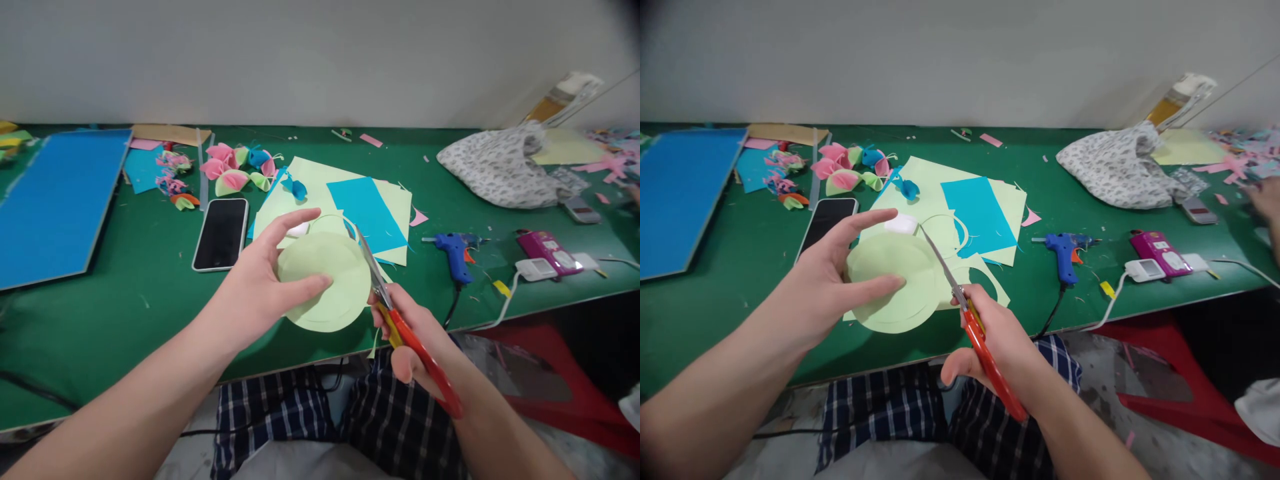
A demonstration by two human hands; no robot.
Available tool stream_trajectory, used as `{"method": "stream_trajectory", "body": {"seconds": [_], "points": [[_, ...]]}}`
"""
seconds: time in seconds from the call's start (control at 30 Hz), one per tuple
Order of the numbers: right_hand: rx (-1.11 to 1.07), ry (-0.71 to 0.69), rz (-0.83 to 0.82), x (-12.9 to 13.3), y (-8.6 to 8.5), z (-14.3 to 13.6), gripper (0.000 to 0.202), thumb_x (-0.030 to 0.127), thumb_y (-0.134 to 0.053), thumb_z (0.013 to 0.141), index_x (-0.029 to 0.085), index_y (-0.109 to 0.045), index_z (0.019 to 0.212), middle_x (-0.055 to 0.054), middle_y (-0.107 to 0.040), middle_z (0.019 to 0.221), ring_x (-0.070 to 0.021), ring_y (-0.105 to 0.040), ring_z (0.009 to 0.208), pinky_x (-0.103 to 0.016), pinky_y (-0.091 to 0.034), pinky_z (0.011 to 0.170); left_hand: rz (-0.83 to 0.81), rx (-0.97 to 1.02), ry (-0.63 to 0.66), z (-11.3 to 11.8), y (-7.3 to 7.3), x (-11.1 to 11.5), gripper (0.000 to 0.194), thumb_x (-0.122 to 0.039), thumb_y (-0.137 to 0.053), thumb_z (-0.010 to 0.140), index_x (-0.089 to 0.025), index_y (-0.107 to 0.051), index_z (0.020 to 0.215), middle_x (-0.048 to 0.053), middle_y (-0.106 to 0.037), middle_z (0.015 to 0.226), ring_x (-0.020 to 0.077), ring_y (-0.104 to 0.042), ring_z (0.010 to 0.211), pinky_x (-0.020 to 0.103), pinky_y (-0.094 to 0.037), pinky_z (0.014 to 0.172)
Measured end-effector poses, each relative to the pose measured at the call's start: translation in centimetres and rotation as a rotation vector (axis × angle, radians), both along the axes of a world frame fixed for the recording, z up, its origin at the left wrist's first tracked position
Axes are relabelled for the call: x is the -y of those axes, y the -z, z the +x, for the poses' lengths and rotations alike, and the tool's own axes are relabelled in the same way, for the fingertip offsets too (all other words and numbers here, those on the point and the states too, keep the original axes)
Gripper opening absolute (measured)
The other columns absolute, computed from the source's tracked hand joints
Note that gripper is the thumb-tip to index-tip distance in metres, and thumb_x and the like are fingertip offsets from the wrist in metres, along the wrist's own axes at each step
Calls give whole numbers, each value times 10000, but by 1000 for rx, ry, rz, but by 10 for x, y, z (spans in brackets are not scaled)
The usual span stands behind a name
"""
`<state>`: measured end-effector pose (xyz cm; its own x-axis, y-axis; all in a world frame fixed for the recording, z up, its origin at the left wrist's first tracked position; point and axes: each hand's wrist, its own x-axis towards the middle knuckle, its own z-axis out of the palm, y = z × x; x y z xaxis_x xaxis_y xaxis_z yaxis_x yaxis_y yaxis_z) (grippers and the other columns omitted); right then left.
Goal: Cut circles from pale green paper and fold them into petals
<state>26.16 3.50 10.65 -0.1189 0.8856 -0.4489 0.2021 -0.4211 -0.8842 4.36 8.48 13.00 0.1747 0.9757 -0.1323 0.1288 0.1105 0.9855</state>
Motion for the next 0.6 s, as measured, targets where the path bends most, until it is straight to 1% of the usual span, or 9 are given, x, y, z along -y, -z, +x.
{"method": "stream_trajectory", "body": {"seconds": [0.13,0.2,0.27,0.4,0.47,0.6], "points": [[33,-56,-10,0,-2,3,653,676,-858,531,258,-614,969,17,-506,785,-148,-450,658,-250,-420,571,-2,1,21,-2,0,-1,696,-256,-793,697,-327,-544,1344,-8,-719,832,229,-741,704,301,-625,549],[53,-88,16,-1,-2,5,758,726,-859,438,259,-600,976,29,-500,771,-139,-404,643,-253,-388,564,-5,0,29,-3,0,-2,703,-249,-791,698,-330,-542,1350,-9,-717,826,226,-738,691,298,-621,540],[77,-117,47,-2,-1,6,833,784,-828,380,257,-586,979,36,-492,749,-135,-370,628,-257,-348,551,-8,-5,36,-4,-1,-3,720,-243,-790,698,-329,-532,1364,-9,-715,818,232,-736,684,310,-620,535],[69,-125,13,-1,1,8,905,892,-702,314,261,-562,947,45,-457,718,-128,-310,603,-258,-271,523,-8,-13,53,-6,-2,-4,740,-245,-792,701,-327,-517,1384,-15,-711,785,235,-734,677,314,-619,532],[58,-118,1,0,2,9,930,920,-634,289,264,-550,943,44,-447,723,-132,-297,610,-260,-251,524,-11,-18,55,-6,-3,-5,742,-254,-798,697,-327,-522,1382,-18,-710,776,231,-732,669,302,-614,523],[98,-174,31,1,2,12,924,922,-600,320,264,-533,965,46,-432,729,-150,-327,654,-265,-270,564,-12,-13,59,-6,-5,-5,717,-252,-802,693,-331,-544,1358,-27,-714,760,216,-729,655,269,-600,502]]}}
